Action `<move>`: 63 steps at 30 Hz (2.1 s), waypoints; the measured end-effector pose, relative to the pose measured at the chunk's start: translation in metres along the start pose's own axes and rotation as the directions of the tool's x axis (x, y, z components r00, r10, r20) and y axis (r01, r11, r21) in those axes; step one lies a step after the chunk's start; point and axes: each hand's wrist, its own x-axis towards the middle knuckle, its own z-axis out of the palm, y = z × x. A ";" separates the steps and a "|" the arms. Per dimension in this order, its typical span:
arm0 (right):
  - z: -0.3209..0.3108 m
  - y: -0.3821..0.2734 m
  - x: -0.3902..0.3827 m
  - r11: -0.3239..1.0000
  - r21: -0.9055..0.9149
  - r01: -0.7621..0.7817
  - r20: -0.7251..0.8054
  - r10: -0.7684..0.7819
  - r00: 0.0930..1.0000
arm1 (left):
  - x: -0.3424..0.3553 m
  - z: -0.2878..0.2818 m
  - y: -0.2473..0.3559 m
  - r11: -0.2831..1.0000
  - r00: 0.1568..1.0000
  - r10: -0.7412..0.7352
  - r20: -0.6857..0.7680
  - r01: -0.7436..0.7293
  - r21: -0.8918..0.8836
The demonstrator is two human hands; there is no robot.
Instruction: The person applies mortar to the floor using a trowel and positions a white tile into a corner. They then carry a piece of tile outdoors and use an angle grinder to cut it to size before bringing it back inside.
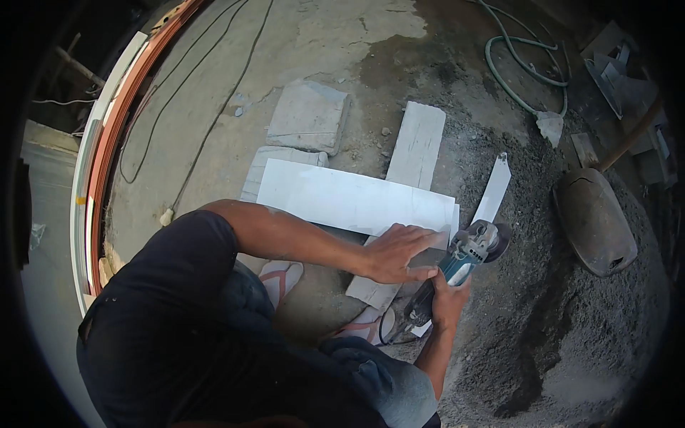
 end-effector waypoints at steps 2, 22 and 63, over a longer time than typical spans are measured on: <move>-0.003 -0.010 0.003 0.961 -0.277 -0.015 -0.113 -0.017 0.993 | 0.004 -0.042 -0.050 0.933 0.983 0.045 -0.181 0.023 0.360; 0.105 -0.028 0.054 0.721 -0.690 0.065 -0.036 -0.125 0.992 | -0.155 -0.297 -0.061 0.619 0.594 -0.763 -0.256 0.785 -0.026; 0.249 -0.439 -0.042 0.286 -0.957 0.050 0.259 0.761 0.594 | -0.630 -0.561 0.194 0.415 -0.254 -0.702 -0.666 0.614 -0.672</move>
